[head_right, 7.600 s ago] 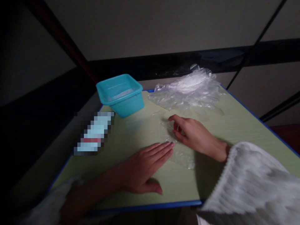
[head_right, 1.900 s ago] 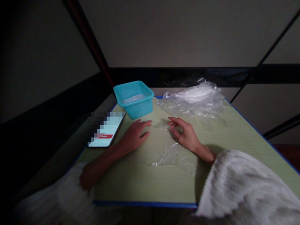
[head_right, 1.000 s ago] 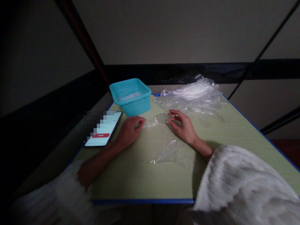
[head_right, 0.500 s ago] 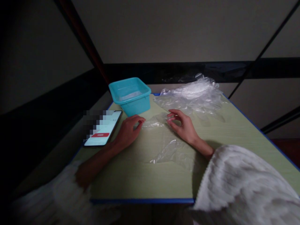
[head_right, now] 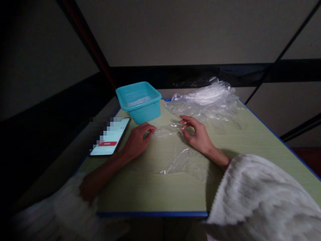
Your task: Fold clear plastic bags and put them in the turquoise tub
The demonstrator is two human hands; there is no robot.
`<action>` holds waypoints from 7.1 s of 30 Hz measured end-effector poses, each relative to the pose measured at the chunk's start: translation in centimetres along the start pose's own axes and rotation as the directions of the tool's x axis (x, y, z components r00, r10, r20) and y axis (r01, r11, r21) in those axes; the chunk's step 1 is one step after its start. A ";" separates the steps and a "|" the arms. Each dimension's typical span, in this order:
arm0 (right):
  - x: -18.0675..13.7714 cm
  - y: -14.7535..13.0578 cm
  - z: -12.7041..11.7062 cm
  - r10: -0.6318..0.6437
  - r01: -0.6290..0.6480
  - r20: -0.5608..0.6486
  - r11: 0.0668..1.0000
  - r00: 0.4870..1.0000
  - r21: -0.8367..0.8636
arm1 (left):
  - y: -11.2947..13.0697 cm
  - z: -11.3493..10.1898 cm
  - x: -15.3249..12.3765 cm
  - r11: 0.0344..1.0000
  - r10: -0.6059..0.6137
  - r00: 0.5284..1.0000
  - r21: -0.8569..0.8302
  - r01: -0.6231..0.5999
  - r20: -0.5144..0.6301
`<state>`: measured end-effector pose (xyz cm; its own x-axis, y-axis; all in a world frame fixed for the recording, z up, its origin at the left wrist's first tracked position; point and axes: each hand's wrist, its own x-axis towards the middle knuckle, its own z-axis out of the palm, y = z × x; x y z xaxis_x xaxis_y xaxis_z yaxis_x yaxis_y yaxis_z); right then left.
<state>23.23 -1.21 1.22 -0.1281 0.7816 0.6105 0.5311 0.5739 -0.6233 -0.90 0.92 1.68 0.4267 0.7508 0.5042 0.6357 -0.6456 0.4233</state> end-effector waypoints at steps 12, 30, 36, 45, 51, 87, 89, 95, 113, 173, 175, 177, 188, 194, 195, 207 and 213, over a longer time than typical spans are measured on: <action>-0.1 -0.6 -1.1 -0.286 0.342 0.294 0.926 0.912 -0.161 | 1.0 0.2 -0.7 0.989 -0.131 0.969 0.093 0.113 0.211; -1.2 -2.4 -1.6 -0.254 0.531 0.631 0.794 0.733 -0.296 | 3.8 1.0 -2.7 0.971 0.145 0.903 0.115 -0.208 0.405; -3.0 -2.0 -0.6 -0.166 0.494 0.682 0.809 0.713 -0.319 | 3.9 1.1 -3.0 0.964 0.117 0.877 0.158 -0.212 0.467; -3.5 -1.8 -0.9 -0.124 0.477 0.715 0.819 0.688 -0.317 | 2.6 0.6 -2.9 0.960 0.073 0.852 0.195 -0.201 0.518; -3.5 -1.8 -1.0 -0.132 0.485 0.712 0.815 0.689 -0.318 | 1.1 -1.0 -2.4 0.964 0.012 0.831 0.215 -0.157 0.556; -3.7 -2.3 -1.4 -0.104 0.439 0.653 0.817 0.750 -0.375 | 5.9 0.8 -3.2 0.965 0.155 0.875 0.118 -0.233 0.459; -3.9 -2.3 -1.3 -0.105 0.454 0.658 0.803 0.746 -0.386 | 6.2 1.3 -3.4 0.968 0.153 0.881 0.113 -0.225 0.448; -4.1 -2.4 -1.3 -0.073 0.462 0.693 0.795 0.718 -0.394 | 6.1 1.5 -3.6 0.971 0.105 0.866 0.139 -0.197 0.489; -3.9 -2.4 -1.7 -0.053 0.448 0.725 0.816 0.687 -0.365 | 6.1 1.7 -3.9 0.957 0.119 0.886 0.185 -0.222 0.447; -3.3 -2.9 -3.0 -0.099 0.417 0.774 0.881 0.625 -0.224 | 6.7 1.6 -4.0 0.971 0.104 0.886 0.148 -0.189 0.451; -3.4 -2.7 -3.0 -0.096 0.422 0.778 0.877 0.620 -0.228 | 6.7 1.7 -4.0 0.971 0.102 0.885 0.148 -0.188 0.455; -3.5 -2.6 -2.9 -0.094 0.429 0.781 0.872 0.618 -0.235 | 6.7 1.7 -4.0 0.971 0.097 0.883 0.151 -0.185 0.460; -3.9 -2.3 -2.8 -0.106 0.460 0.745 0.840 0.658 -0.287 | 5.7 1.6 -3.6 0.962 0.020 0.898 0.236 -0.137 0.440; -3.9 -2.9 -2.9 -0.118 0.474 0.747 0.833 0.655 -0.285 | 5.7 1.7 -3.7 0.959 0.026 0.897 0.242 -0.147 0.442; -3.9 -2.9 -2.9 -0.123 0.476 0.747 0.834 0.653 -0.279 | 5.8 1.7 -3.7 0.960 0.027 0.898 0.240 -0.147 0.440; -4.2 -2.9 -2.8 -0.103 0.481 0.762 0.827 0.639 -0.292 | 4.9 0.6 -3.2 0.943 -0.049 0.841 0.302 -0.139 0.539; -4.1 -3.1 -2.8 -0.057 0.465 0.785 0.831 0.617 -0.305 | 3.0 -1.9 -2.7 0.938 -0.114 0.743 0.318 -0.139 0.660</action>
<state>24.49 -6.89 2.01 -0.7664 0.6417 0.0287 0.6378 0.7655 -0.0851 -1.35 -3.27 3.02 0.6690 0.7235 -0.1703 0.7416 -0.6652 0.0871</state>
